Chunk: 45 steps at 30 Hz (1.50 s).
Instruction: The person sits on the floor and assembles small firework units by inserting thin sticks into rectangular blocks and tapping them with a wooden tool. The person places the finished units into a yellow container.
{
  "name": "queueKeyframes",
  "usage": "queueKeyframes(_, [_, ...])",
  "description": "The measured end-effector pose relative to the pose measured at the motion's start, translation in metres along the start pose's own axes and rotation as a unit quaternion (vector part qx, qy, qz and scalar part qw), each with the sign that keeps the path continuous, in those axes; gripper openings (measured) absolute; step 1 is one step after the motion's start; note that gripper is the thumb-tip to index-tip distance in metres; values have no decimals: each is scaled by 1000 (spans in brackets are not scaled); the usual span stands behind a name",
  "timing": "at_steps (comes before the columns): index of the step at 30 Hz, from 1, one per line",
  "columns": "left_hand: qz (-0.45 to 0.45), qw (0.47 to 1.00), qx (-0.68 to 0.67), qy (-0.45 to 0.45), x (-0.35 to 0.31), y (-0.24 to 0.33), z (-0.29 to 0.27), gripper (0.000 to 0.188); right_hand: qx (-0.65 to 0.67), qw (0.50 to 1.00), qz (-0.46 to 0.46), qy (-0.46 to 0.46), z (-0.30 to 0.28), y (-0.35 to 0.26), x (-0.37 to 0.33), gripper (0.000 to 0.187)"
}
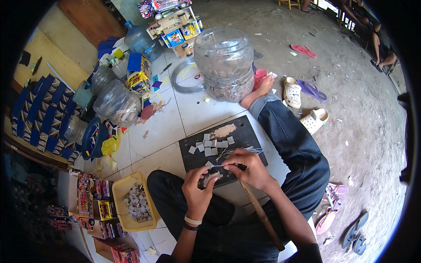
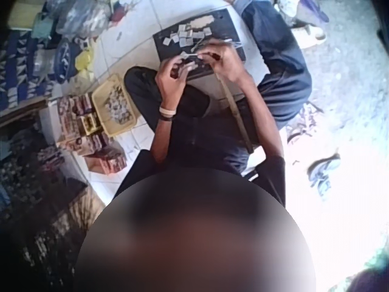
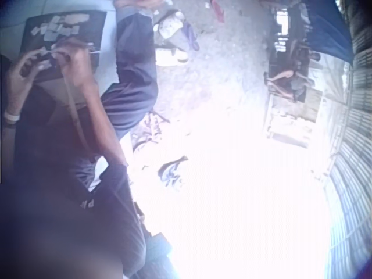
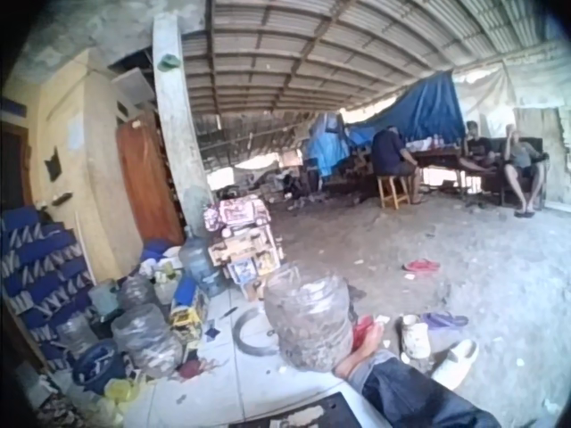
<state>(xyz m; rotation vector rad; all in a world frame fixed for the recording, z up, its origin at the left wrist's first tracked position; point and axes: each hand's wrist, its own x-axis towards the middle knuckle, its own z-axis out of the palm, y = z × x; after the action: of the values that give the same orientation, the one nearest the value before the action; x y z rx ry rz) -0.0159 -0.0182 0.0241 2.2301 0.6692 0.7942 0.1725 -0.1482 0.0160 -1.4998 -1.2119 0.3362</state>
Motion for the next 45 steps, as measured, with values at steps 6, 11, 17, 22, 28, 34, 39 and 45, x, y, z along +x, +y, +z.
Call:
queueKeyframes(6, [-109, 958, -267, 8, 0, 7, 7, 21, 53, 998, 13, -10, 8, -11, -1, 13])
queueKeyframes(11, [-260, 820, -510, 24, -6, 13, 16, 13, 81, 997, 14, 2, 14, -13, -3, 17])
queueKeyframes(17, [-246, 821, -515, 34, -7, 11, 16, 14, 111, 993, 26, 9, 20, -14, -6, 18])
queueKeyframes(22, [-242, 821, -515, 42, -10, 15, 18, 13, 129, 991, 26, 25, 23, -16, -6, 16])
queueKeyframes(28, [-247, 814, -518, 90, -5, 19, 17, 15, 141, 984, 96, 50, 27, -24, -6, 13])
queueKeyframes(34, [-272, 802, -523, 96, -5, 19, 15, 16, 139, 984, 85, 77, 32, -28, -7, 12])
queueKeyframes(39, [-271, 801, -526, 85, -6, 17, 11, 15, 133, 987, 43, 82, 32, -28, -7, 12])
queueKeyframes(45, [-267, 826, -492, 71, -2, 18, 7, 19, 133, 986, 76, 68, 28, -30, -10, 17])
